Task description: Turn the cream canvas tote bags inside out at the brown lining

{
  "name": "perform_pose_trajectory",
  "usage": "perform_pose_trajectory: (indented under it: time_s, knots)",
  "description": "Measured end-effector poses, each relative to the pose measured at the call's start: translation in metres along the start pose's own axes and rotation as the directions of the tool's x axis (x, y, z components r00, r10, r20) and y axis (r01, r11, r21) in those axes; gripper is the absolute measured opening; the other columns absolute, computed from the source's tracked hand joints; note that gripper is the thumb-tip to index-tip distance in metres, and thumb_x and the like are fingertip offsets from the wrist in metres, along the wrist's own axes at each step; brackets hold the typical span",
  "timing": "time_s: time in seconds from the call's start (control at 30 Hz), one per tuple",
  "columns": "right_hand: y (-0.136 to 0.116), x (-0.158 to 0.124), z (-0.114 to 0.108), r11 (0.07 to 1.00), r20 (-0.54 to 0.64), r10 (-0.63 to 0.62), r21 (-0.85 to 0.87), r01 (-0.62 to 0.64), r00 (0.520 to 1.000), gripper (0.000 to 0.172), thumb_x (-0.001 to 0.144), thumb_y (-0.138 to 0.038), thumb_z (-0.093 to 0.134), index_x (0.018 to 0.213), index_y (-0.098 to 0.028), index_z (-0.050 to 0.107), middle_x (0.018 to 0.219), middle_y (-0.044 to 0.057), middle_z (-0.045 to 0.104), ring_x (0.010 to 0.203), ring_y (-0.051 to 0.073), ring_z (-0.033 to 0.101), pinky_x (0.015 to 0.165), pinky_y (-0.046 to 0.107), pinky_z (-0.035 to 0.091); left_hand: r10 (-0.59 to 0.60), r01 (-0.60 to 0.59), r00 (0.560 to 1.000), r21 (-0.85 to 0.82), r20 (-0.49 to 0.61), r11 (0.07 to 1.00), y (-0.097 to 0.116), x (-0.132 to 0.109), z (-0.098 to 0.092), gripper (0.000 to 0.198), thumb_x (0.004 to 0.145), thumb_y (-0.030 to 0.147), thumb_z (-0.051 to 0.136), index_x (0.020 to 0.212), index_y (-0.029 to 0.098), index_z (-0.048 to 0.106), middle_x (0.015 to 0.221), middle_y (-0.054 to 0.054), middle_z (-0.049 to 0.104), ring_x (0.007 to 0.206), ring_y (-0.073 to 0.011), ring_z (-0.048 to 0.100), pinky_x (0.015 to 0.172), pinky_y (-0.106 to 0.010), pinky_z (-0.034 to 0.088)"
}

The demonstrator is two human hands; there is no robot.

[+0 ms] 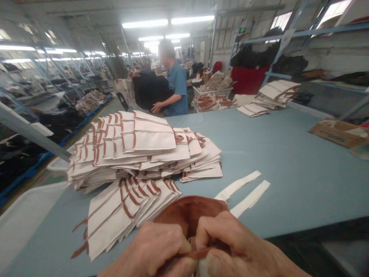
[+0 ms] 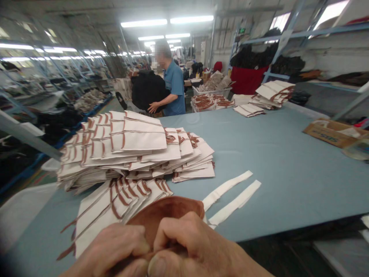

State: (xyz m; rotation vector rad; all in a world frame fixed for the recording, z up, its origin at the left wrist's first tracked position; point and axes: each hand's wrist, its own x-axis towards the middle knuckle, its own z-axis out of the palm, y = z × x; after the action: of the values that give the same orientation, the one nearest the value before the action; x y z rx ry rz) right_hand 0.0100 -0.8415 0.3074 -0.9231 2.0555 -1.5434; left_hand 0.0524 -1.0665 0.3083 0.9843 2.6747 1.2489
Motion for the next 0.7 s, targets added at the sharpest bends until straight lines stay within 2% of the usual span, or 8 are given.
perform_pose_trajectory:
  time_s: [0.07,0.13,0.27,0.33,0.47,0.53,0.63,0.7]
  knots:
    - [0.000,0.006,-0.003,0.999,0.035,-0.034,-0.012,0.034,0.999,0.062,0.102,-0.075,0.036,0.076,-0.021,0.051,0.070,-0.002,0.052,0.068,0.014,0.047,0.062,0.024,0.036,-0.083,0.083,0.997,-0.039,0.007,0.996,0.004,0.009,-0.006,0.030,0.104,0.025,0.051,0.075,0.022,0.050,0.066,0.006,0.057,0.058,-0.0088,0.051,0.058,-0.020,0.039]
    - [0.004,0.014,-0.004,0.997,0.035,-0.071,-0.005,0.072,0.997,0.063,0.105,-0.073,0.028,0.073,-0.021,0.046,0.069,-0.003,0.048,0.067,0.014,0.045,0.065,0.026,0.036,-0.140,0.141,0.990,-0.101,0.018,0.985,0.004,0.014,-0.010,0.031,0.105,0.029,0.053,0.075,0.021,0.053,0.068,0.006,0.058,0.062,-0.0085,0.051,0.063,-0.018,0.040]
    - [0.019,0.022,-0.004,0.986,0.032,-0.155,0.067,0.153,0.987,0.062,0.107,-0.068,0.028,0.072,-0.021,0.047,0.070,-0.003,0.048,0.068,0.013,0.046,0.067,0.027,0.037,-0.152,0.174,0.982,-0.235,0.109,0.956,-0.005,0.015,-0.013,0.044,0.109,0.051,0.044,0.081,0.021,0.059,0.074,0.003,0.062,0.070,-0.0111,0.056,0.069,-0.019,0.043]
    - [0.024,0.022,-0.004,0.984,0.038,-0.163,0.073,0.160,0.986,0.062,0.108,-0.068,0.029,0.073,-0.020,0.049,0.070,-0.003,0.049,0.067,0.013,0.047,0.067,0.027,0.036,-0.141,0.181,0.977,-0.277,0.161,0.944,-0.008,0.015,-0.013,0.048,0.109,0.055,0.041,0.084,0.020,0.060,0.076,0.002,0.063,0.071,-0.0119,0.057,0.069,-0.019,0.043]
    - [0.026,0.019,-0.005,0.984,0.049,-0.175,0.027,0.174,0.983,0.062,0.108,-0.067,0.030,0.075,-0.019,0.052,0.068,-0.003,0.048,0.065,0.012,0.046,0.065,0.027,0.034,-0.136,0.186,0.966,-0.231,0.219,0.955,-0.008,0.018,-0.017,0.044,0.109,0.050,0.042,0.086,0.020,0.064,0.077,0.001,0.065,0.071,-0.0126,0.057,0.069,-0.020,0.043]
    - [0.023,0.021,-0.005,0.982,0.052,-0.187,0.019,0.186,0.981,0.057,0.106,-0.065,0.042,0.072,-0.020,0.049,0.064,-0.006,0.045,0.059,0.010,0.041,0.060,0.026,0.030,-0.154,0.198,0.961,-0.185,0.228,0.963,-0.006,0.020,-0.019,0.040,0.108,0.045,0.045,0.083,0.020,0.064,0.075,0.002,0.064,0.069,-0.0121,0.056,0.067,-0.020,0.042]
    - [0.018,0.026,-0.007,0.975,0.059,-0.217,-0.038,0.219,0.974,0.048,0.102,-0.049,0.059,0.068,-0.021,0.041,0.062,-0.008,0.040,0.057,0.009,0.036,0.056,0.026,0.025,-0.197,0.227,0.956,-0.123,0.218,0.966,-0.005,0.023,-0.023,0.037,0.106,0.040,0.048,0.079,0.020,0.062,0.072,0.003,0.061,0.067,-0.0113,0.055,0.064,-0.020,0.040]
    - [0.014,0.028,-0.009,0.964,0.061,-0.249,-0.075,0.253,0.967,0.043,0.102,-0.037,0.060,0.068,-0.021,0.040,0.064,-0.007,0.041,0.058,0.009,0.037,0.057,0.025,0.026,-0.224,0.243,0.958,-0.091,0.181,0.966,-0.007,0.023,-0.024,0.036,0.105,0.040,0.052,0.077,0.020,0.061,0.071,0.004,0.059,0.066,-0.0107,0.053,0.063,-0.020,0.038]
